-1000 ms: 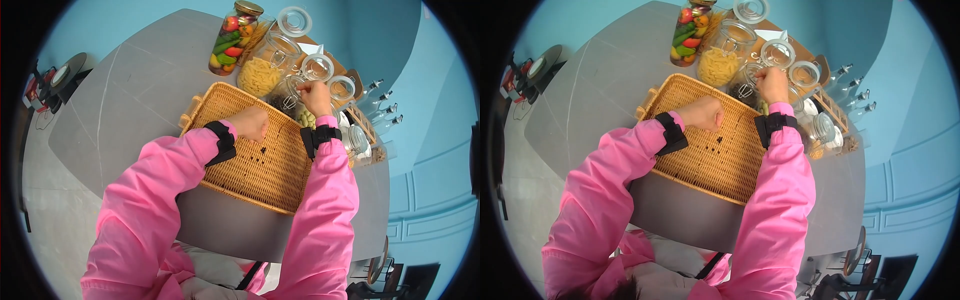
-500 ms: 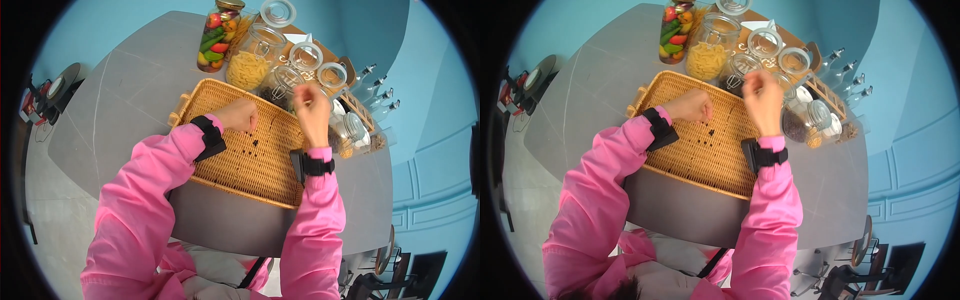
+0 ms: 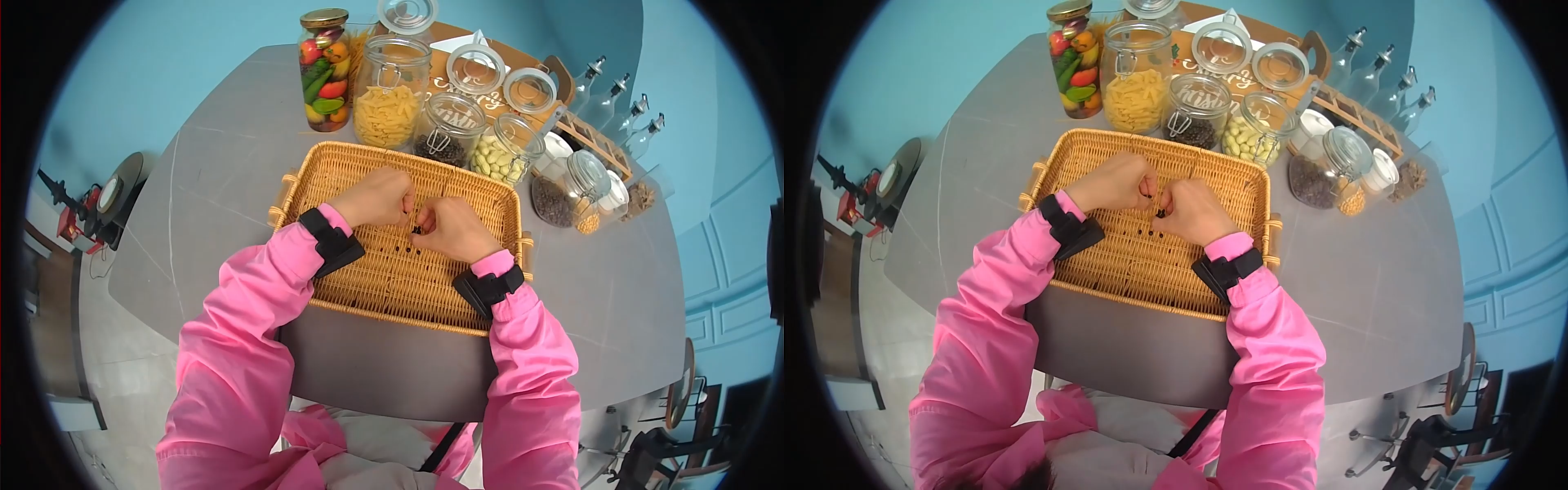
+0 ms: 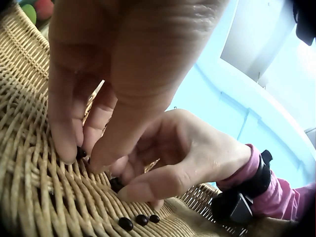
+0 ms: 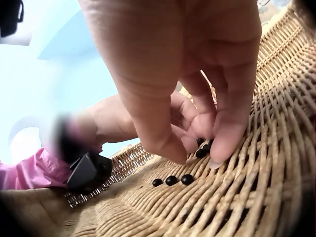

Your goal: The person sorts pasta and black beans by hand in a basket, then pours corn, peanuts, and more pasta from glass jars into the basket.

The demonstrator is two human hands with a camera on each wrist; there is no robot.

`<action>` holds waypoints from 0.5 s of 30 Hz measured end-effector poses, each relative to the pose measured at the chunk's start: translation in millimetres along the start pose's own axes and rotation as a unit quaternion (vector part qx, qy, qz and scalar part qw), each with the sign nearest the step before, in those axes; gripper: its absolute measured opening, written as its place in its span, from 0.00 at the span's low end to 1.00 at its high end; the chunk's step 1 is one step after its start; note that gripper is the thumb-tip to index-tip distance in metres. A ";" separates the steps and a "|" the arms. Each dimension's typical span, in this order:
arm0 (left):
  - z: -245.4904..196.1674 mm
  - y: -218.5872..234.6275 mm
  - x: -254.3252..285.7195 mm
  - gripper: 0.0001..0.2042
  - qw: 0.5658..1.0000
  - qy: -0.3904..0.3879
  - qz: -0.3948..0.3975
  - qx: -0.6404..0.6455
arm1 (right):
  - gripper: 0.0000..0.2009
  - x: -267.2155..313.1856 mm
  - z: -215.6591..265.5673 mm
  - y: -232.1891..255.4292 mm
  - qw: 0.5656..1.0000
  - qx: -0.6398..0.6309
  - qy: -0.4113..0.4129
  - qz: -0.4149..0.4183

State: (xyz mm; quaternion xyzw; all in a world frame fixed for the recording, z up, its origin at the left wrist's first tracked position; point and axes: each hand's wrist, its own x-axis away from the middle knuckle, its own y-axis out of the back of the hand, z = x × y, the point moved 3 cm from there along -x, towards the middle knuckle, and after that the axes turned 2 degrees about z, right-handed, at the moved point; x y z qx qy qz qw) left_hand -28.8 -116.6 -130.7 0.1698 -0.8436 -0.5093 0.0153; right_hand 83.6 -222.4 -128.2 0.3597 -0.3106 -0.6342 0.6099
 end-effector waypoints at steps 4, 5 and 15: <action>1.2 -4.8 -1.8 0.06 0.999 -0.018 -0.023 -0.014 | 0.12 -2.6 -7.3 -8.1 1.000 -0.022 0.012 -0.012; 0.0 -4.5 -2.0 0.06 0.999 -0.016 -0.031 -0.017 | 0.10 -2.8 -7.2 -9.7 0.999 -0.001 0.031 -0.020; -14.7 -0.6 -6.1 0.07 0.998 -0.013 -0.028 -0.061 | 0.09 -0.5 3.0 -13.6 0.988 0.100 0.079 -0.087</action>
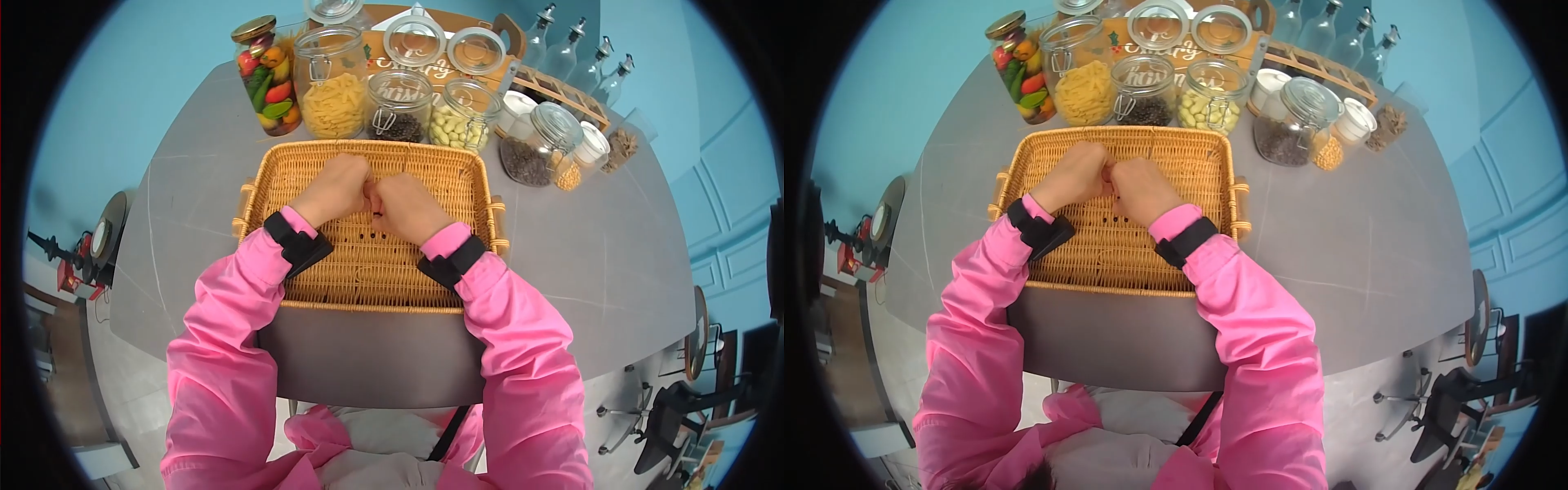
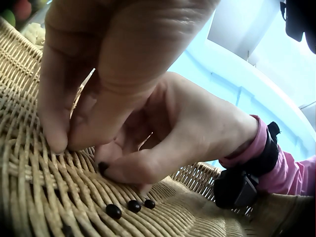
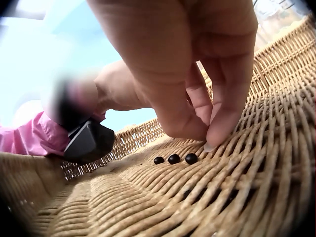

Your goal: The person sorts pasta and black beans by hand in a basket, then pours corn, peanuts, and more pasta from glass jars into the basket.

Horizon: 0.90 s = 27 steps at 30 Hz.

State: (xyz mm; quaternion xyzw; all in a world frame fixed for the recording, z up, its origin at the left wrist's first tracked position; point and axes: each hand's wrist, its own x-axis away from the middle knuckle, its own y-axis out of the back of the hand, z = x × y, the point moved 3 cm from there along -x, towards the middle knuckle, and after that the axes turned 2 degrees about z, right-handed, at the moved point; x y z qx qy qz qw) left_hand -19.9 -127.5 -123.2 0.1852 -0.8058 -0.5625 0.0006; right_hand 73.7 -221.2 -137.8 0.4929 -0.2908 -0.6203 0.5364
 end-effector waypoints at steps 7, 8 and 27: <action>-4.9 -1.8 -20.7 0.10 0.992 0.025 0.048 -0.115 | 0.10 -0.7 -8.6 -8.0 0.999 -0.042 -0.003 -0.024; -3.7 -3.1 -23.2 0.11 0.990 0.035 0.066 -0.122 | 0.10 -0.3 -8.3 -8.1 0.999 -0.044 -0.006 -0.021; -3.7 -8.6 -18.8 0.07 0.992 0.001 0.041 -0.121 | 0.17 4.5 -7.8 11.4 0.991 -0.058 -0.106 0.052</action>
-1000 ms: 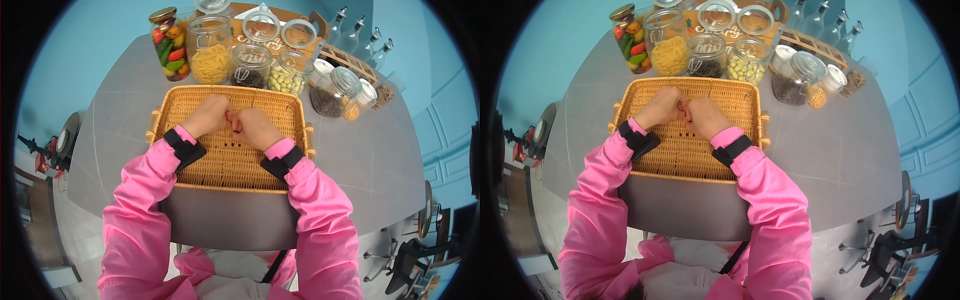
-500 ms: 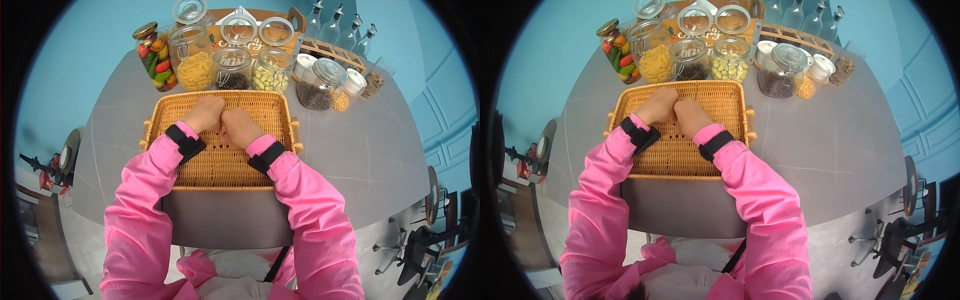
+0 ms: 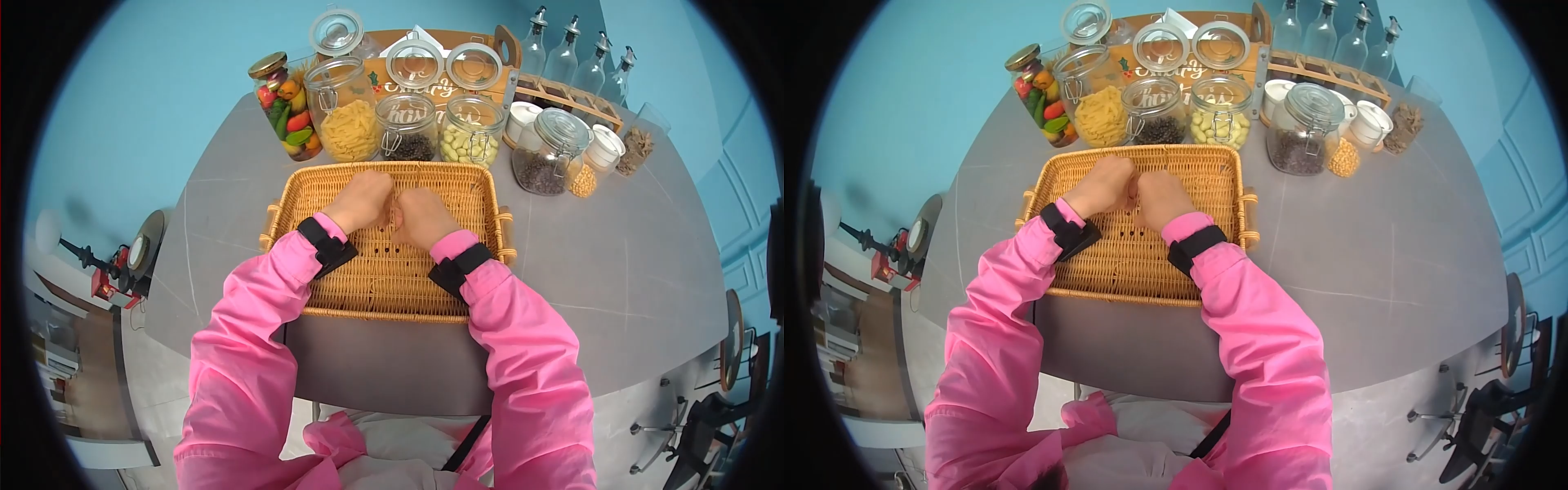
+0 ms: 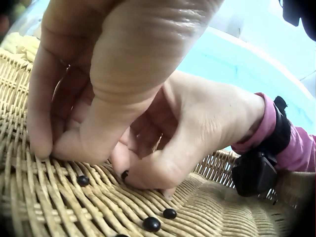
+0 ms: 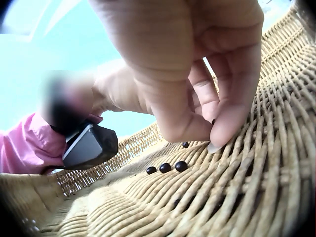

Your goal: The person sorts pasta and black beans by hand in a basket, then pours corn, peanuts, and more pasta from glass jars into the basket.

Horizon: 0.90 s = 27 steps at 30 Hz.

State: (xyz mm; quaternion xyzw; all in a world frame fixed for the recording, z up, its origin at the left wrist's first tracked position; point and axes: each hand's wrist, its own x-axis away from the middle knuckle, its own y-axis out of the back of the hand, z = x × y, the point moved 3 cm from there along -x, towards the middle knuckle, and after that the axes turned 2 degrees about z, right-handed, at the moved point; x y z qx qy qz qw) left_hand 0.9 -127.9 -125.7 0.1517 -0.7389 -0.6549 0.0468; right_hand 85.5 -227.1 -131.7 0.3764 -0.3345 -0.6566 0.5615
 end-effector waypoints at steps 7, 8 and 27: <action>-3.3 81.8 -25.8 0.08 0.991 0.064 -0.074 0.091 | 0.12 -5.5 -12.5 -11.9 0.999 0.003 0.014 -0.050; -2.1 89.4 -35.8 0.08 0.991 0.064 -0.073 0.091 | 0.12 -6.2 -13.7 -13.5 0.998 0.007 0.019 -0.052; 16.0 77.7 -87.0 0.04 0.981 0.068 -0.180 0.010 | 0.14 -7.1 -15.8 -17.3 0.997 -0.012 0.014 -0.072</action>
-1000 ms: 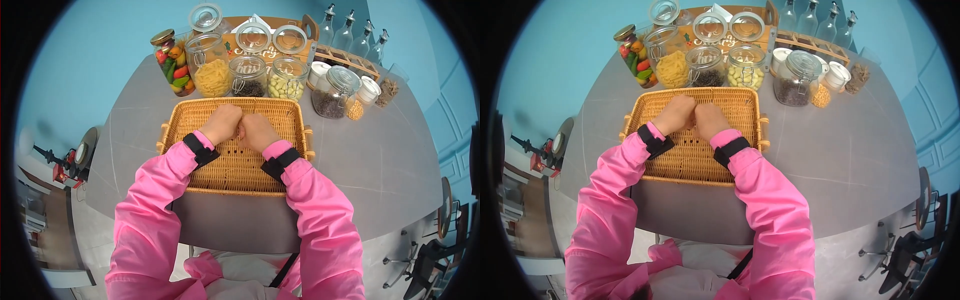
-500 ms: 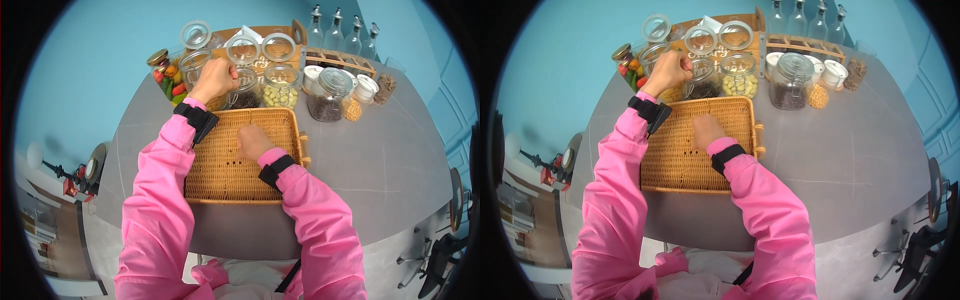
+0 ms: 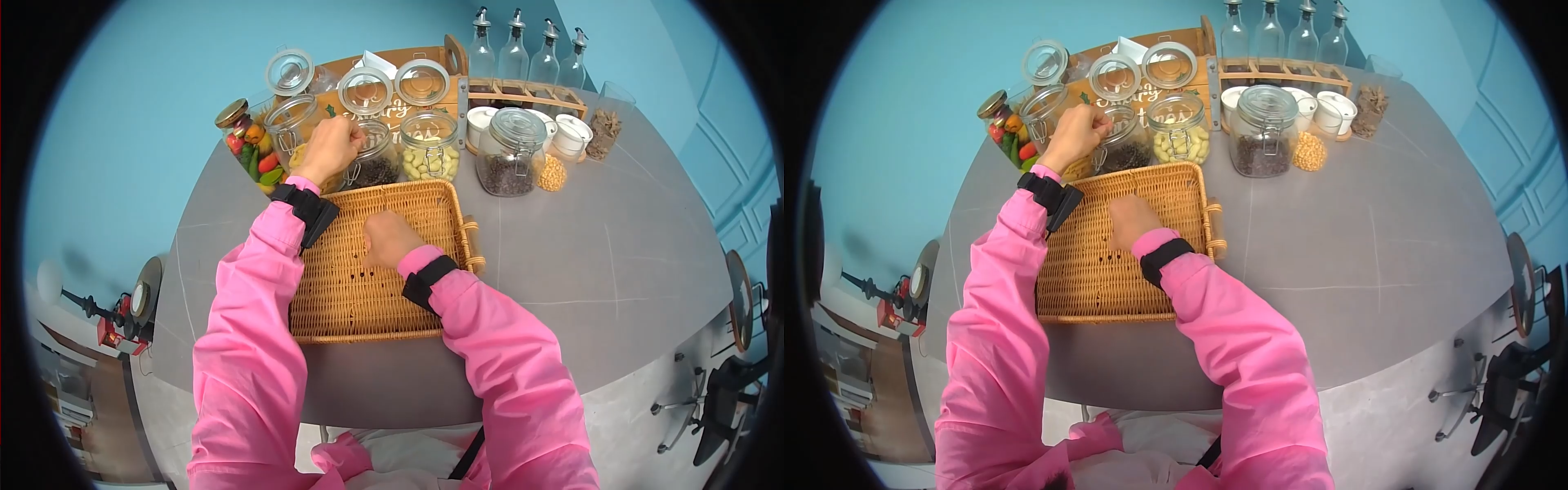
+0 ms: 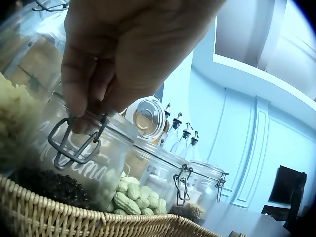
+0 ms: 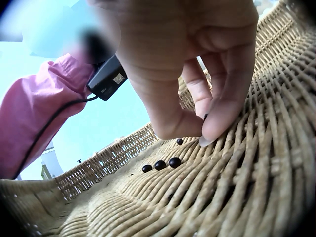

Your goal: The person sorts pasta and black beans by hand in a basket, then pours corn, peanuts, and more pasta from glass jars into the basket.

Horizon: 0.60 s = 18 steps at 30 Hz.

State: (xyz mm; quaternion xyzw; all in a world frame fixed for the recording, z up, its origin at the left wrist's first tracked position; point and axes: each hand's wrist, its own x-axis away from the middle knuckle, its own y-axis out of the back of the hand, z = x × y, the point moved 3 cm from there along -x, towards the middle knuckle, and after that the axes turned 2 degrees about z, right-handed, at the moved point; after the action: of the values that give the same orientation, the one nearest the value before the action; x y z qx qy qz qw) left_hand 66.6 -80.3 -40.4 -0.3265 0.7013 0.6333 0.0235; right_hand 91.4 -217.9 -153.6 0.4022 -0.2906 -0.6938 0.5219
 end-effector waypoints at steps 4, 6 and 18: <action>-7.1 2.0 9.8 0.05 0.999 -0.011 -0.019 -0.035 | 0.13 -1.8 -1.9 1.0 1.000 -0.004 -0.006 0.017; -20.7 13.7 24.2 0.06 0.981 -0.117 -0.137 -0.074 | 0.13 -2.3 -1.0 0.9 1.000 0.007 -0.002 0.027; 1.5 -2.1 143.7 0.08 0.902 0.001 0.319 0.290 | 0.07 -3.3 -2.0 13.3 0.996 -0.019 0.000 0.089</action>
State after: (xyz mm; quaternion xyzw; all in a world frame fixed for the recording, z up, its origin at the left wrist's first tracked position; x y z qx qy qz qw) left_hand -45.9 -140.4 -106.7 -0.0653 0.9205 0.3752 -0.0868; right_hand 100.1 -218.5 -142.9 0.3643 -0.3120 -0.6503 0.5891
